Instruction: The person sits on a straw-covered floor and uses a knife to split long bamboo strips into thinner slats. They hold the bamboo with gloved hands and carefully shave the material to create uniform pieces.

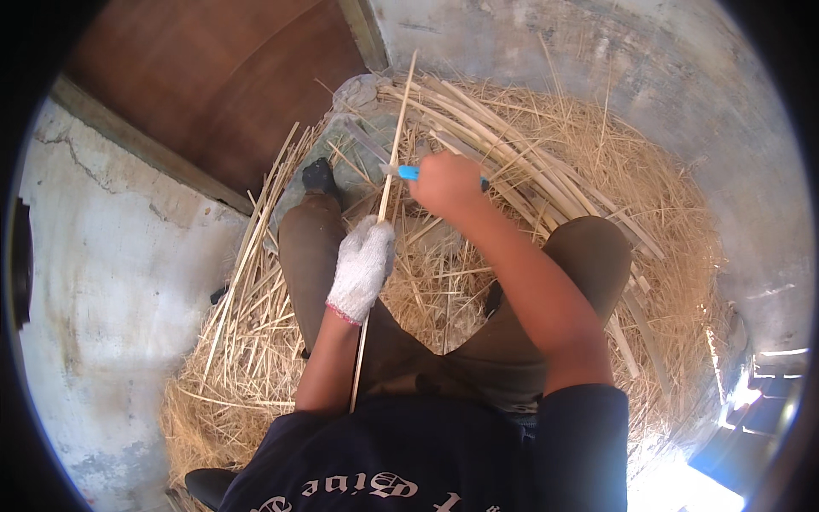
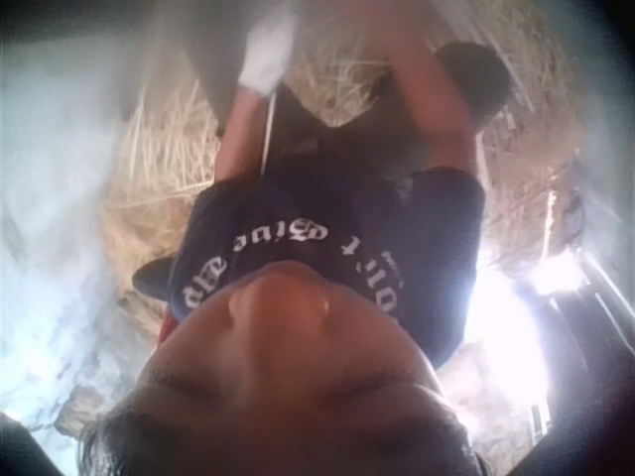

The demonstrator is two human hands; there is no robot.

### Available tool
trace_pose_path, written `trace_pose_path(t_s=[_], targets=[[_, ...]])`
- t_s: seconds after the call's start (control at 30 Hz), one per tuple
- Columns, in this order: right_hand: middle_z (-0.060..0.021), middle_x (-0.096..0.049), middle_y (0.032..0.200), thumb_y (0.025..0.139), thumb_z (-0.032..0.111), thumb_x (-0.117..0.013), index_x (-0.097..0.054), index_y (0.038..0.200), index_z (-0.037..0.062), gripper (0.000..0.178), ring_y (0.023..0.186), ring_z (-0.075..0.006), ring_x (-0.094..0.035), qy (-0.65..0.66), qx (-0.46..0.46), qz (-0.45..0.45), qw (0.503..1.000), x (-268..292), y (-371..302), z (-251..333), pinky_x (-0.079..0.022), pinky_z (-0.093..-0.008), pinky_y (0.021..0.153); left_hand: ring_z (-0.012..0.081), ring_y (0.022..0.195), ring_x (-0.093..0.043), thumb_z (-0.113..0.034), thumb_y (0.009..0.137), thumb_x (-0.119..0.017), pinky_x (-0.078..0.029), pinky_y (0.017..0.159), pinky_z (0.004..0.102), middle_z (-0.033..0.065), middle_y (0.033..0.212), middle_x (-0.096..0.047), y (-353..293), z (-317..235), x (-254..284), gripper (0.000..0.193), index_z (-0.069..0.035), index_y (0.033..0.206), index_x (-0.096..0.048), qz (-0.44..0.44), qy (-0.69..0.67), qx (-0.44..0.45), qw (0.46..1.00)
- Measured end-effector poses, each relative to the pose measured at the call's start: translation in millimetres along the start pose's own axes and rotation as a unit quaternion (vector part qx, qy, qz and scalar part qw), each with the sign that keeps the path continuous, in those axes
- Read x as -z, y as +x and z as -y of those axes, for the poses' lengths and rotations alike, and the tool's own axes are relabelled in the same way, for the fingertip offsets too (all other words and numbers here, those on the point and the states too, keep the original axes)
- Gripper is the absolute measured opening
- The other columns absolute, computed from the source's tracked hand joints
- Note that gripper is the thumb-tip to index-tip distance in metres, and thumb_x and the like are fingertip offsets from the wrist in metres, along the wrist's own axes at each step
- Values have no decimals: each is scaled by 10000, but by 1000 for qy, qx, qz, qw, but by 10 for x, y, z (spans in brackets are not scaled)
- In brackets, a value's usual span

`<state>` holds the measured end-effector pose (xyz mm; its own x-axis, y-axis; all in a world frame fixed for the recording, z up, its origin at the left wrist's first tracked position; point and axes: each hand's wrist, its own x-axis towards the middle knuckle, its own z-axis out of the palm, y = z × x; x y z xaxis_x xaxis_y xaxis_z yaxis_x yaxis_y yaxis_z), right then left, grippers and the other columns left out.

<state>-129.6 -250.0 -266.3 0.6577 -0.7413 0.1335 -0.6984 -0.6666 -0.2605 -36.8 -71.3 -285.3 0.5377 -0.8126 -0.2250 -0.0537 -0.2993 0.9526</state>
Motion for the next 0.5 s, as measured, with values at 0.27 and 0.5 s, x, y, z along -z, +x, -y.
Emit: trace_pose_path(t_s=[0.27,0.5], targets=[[-137,-702,695,816,313,-716,-767,775,70,252,635,-319,-717,4,1,19,1000,-41,61,-88,-576,-456,591,50,520,-403,-272,1005,-584,-329,472,238,-63,639,-446,-2,29,-34,177,-110,943,-552,8,-58,-9,998],[-134,-712,714,816,318,-713,-773,788,80,247,640,-316,-723,23,-3,21,1000,55,85,-86,-584,-455,605,58,517,-411,-252,996,-574,-338,457,255,-54,644,-450,-103,-148,-42,170,-108,917,-530,30,-131,42,990]])
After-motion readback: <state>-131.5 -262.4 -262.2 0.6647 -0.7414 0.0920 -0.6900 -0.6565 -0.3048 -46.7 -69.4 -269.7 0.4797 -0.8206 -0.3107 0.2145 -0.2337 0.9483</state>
